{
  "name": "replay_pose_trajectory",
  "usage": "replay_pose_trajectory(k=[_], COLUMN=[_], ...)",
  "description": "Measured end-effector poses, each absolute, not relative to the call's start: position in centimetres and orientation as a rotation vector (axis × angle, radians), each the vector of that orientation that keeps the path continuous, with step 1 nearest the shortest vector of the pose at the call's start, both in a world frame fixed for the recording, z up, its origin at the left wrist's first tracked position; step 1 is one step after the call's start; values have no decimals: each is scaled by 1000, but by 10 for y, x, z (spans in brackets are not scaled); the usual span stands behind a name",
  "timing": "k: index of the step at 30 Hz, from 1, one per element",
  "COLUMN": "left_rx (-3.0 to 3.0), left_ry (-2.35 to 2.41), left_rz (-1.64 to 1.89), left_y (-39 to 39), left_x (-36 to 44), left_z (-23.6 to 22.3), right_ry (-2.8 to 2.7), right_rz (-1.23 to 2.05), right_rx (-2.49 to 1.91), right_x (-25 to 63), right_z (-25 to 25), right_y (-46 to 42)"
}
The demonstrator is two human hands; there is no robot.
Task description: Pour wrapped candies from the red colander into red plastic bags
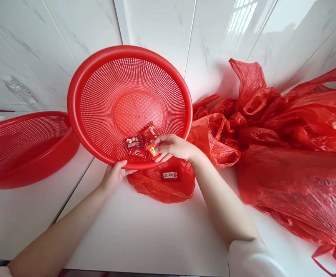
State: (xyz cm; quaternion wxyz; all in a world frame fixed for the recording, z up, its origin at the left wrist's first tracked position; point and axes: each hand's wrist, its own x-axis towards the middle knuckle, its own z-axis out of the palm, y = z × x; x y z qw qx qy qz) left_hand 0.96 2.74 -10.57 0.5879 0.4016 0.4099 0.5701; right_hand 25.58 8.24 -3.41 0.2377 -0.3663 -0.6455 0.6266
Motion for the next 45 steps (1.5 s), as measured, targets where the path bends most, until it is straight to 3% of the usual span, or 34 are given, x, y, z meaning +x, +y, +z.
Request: replay_pose_trajectory(k=[13, 19, 22, 31, 36, 42, 45], left_rx=[937, 949, 967, 1001, 974, 961, 981], left_ry=[944, 973, 994, 1013, 1016, 937, 937], left_rz=[1345, 1300, 1269, 1256, 1301, 1286, 1253], left_y=[27, 26, 25, 26, 27, 27, 27], left_x=[10, 9, 8, 3, 3, 5, 4], left_z=[-104, -111, -113, -112, -107, -105, -106], right_ry=[-2334, -2328, -2483, -2349, -1990, -1551, -1357], right_rz=[1098, 183, -62, 413, 967, 1150, 1417], right_rx=[-1058, -1387, -1486, -1394, -1422, -1247, -1120], right_x=[264, 248, 241, 249, 247, 244, 244], right_z=[-23, -51, -67, -59, -62, -72, -67], right_y=[74, 85, 92, 97, 101, 107, 106])
